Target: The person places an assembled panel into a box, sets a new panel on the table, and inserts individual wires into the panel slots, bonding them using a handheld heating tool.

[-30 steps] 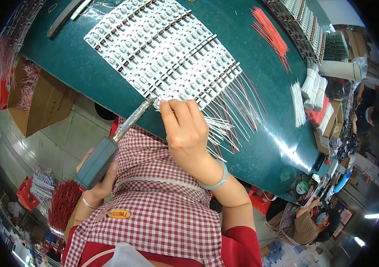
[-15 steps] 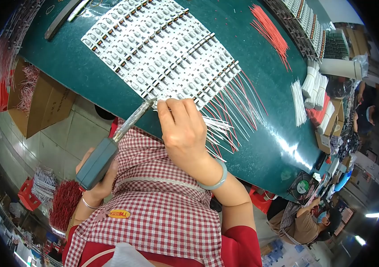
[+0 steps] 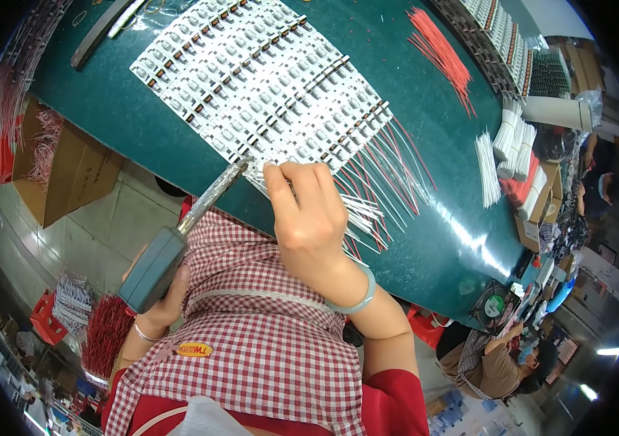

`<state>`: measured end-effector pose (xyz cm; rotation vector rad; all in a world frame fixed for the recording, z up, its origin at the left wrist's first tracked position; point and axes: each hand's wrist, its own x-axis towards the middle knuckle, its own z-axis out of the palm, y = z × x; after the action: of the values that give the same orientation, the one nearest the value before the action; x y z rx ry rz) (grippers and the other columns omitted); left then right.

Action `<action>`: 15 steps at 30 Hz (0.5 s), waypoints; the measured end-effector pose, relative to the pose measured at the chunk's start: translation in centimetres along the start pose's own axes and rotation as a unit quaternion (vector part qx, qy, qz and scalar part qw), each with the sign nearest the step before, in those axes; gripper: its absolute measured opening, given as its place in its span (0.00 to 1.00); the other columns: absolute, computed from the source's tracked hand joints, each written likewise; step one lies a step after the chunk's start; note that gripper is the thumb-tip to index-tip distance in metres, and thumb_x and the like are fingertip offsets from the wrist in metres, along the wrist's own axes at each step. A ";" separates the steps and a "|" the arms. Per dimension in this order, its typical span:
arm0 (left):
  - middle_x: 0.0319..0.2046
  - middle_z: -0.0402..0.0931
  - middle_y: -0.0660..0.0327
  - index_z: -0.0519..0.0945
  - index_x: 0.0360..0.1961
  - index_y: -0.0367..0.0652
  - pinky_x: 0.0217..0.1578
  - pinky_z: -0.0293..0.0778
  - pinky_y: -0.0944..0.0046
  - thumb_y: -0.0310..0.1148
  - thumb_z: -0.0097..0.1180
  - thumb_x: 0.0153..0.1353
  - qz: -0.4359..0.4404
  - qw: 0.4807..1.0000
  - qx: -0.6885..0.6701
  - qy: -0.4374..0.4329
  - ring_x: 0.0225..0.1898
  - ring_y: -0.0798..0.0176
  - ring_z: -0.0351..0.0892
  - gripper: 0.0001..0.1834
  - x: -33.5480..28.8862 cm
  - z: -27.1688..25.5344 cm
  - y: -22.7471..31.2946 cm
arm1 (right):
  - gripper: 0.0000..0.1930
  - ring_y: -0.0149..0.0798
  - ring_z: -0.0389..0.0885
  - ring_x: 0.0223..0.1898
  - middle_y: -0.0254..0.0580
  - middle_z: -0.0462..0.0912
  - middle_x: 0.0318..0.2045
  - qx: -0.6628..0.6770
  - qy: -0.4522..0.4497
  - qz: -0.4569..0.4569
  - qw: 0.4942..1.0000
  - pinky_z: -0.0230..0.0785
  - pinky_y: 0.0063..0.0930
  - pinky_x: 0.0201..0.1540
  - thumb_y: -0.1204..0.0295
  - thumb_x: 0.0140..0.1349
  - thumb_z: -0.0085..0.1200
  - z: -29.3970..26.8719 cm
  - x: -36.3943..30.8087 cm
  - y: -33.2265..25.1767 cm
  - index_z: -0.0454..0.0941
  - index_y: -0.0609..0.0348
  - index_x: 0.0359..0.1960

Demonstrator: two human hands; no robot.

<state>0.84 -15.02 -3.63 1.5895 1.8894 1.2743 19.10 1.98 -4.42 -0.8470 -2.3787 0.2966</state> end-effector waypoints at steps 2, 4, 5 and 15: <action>0.34 0.82 0.49 0.84 0.33 0.31 0.33 0.82 0.61 0.19 0.65 0.43 -0.010 1.000 -0.001 -0.013 0.34 0.49 0.86 0.12 0.1 0.0 0.1 | 0.20 0.44 0.76 0.34 0.46 0.78 0.35 -0.004 0.001 0.003 1.000 0.72 0.33 0.32 0.83 0.43 0.58 0.3 0.0 0.4 0.81 0.69 0.43; 0.34 0.82 0.49 0.84 0.33 0.31 0.34 0.82 0.61 0.19 0.65 0.43 -0.021 0.999 -0.002 -0.025 0.35 0.49 0.86 0.12 0.2 -0.1 0.1 | 0.20 0.43 0.76 0.34 0.46 0.78 0.35 -0.011 0.001 -0.004 1.000 0.72 0.33 0.32 0.84 0.43 0.58 0.7 0.0 0.7 0.81 0.70 0.42; 0.35 0.81 0.48 0.83 0.38 0.29 0.33 0.80 0.61 0.18 0.64 0.48 -0.007 0.999 -0.009 -0.037 0.34 0.51 0.84 0.13 0.3 -0.1 -0.1 | 0.20 0.43 0.76 0.34 0.46 0.78 0.35 -0.012 0.001 -0.003 1.000 0.72 0.33 0.32 0.84 0.43 0.58 0.8 0.0 0.7 0.81 0.70 0.42; 0.33 0.80 0.48 0.81 0.39 0.28 0.30 0.77 0.61 0.18 0.64 0.53 0.006 0.999 -0.014 -0.040 0.31 0.52 0.82 0.11 0.9 0.5 0.0 | 0.20 0.43 0.76 0.34 0.45 0.78 0.35 -0.023 -0.020 -0.001 1.000 0.72 0.33 0.32 0.84 0.42 0.58 0.6 0.3 0.7 0.81 0.70 0.42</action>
<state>0.92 -13.97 -3.68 1.6156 1.8091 1.2185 18.85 2.69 -5.02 -0.8673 -2.4313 0.2599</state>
